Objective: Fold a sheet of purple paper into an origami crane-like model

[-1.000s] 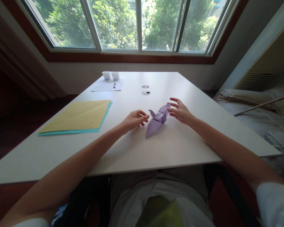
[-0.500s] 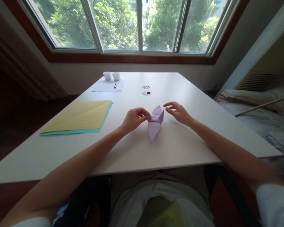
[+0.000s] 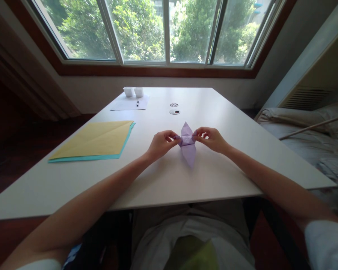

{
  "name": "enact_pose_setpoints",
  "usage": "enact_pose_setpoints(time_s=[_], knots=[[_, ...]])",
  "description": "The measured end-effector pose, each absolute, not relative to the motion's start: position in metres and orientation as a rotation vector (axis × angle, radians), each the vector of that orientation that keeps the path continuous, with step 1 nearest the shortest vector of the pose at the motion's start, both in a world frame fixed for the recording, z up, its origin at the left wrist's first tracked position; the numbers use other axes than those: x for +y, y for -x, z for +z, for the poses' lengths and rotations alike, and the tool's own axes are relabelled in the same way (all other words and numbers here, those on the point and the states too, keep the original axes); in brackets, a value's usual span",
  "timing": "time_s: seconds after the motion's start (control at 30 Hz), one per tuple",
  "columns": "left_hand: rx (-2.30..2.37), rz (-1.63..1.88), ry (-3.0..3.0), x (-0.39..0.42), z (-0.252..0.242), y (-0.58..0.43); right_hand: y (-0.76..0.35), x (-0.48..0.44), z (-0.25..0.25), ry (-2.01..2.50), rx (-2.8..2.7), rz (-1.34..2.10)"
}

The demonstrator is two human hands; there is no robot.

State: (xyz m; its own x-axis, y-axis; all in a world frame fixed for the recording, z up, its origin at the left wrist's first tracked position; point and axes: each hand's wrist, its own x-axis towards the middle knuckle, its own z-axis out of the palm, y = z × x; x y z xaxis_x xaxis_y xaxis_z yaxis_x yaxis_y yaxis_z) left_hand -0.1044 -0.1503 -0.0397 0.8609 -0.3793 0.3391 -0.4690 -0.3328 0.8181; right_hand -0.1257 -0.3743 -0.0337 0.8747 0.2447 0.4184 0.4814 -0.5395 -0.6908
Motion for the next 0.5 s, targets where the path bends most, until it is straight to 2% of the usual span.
enact_pose_setpoints(time_s=[0.2, 0.5], knots=[[-0.549, 0.094, -1.934, -0.141, -0.038, 0.099, 0.112, -0.397, -0.028, 2.07, -0.429, -0.443], [-0.451, -0.013, -1.922, -0.135, -0.033, 0.096, 0.054, -0.478, -0.016, 2.011, -0.324, -0.493]])
